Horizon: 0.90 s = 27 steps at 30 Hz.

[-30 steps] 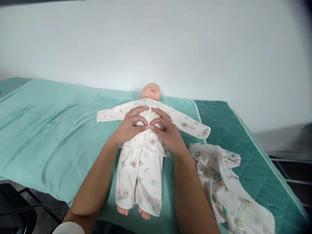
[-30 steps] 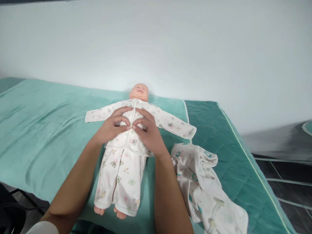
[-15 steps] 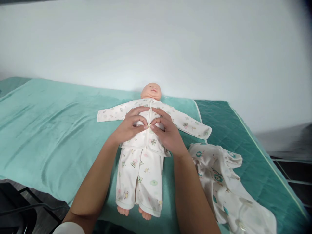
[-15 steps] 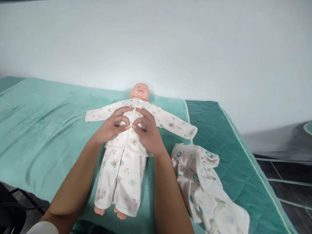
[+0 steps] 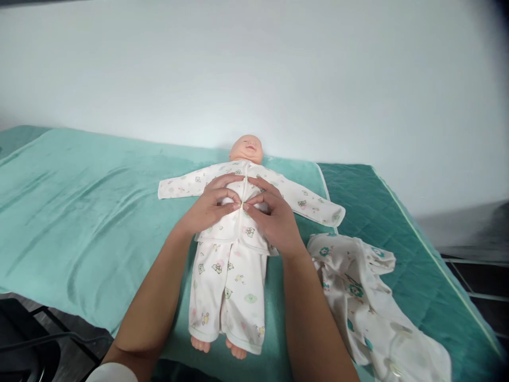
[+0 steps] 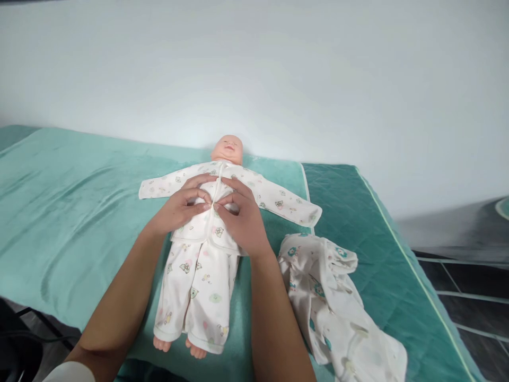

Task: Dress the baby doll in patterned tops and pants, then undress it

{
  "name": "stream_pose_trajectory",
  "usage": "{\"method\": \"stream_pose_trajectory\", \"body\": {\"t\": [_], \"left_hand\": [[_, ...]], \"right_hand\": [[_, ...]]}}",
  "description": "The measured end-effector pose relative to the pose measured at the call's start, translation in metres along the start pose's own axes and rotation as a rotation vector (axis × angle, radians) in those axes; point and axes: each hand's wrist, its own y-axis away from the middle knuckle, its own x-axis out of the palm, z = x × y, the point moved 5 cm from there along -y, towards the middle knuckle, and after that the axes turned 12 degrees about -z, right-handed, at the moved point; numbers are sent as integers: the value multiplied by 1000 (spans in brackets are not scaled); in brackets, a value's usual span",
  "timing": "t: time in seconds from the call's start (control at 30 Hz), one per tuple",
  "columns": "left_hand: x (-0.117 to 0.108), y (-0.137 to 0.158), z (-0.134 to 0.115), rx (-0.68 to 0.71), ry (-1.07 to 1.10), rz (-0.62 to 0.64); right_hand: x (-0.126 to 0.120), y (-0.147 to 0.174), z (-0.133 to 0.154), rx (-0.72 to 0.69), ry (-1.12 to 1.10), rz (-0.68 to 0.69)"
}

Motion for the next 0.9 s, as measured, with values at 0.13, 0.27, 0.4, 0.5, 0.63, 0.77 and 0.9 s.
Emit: {"method": "stream_pose_trajectory", "body": {"t": [0.13,0.27,0.4,0.5,0.63,0.77,0.9], "left_hand": [[0,1,0,-19,9,-8],[0,1,0,-17,15,-43],[1,1,-1,9,0,-83],[2,1,-1,9,8,-86],[3,0,3,-41,99,-95],[-8,-2,18,-154,324,-260],[-57,6,63,-342,605,-816]], "right_hand": [[-1,0,-1,52,-48,8],[-2,-1,0,45,-72,30],[0,-1,0,22,-46,56],[1,-1,2,21,-8,37],[4,1,4,16,-21,11],[1,-1,-2,95,-147,-43],[-38,-6,-34,291,-414,-586]]}}
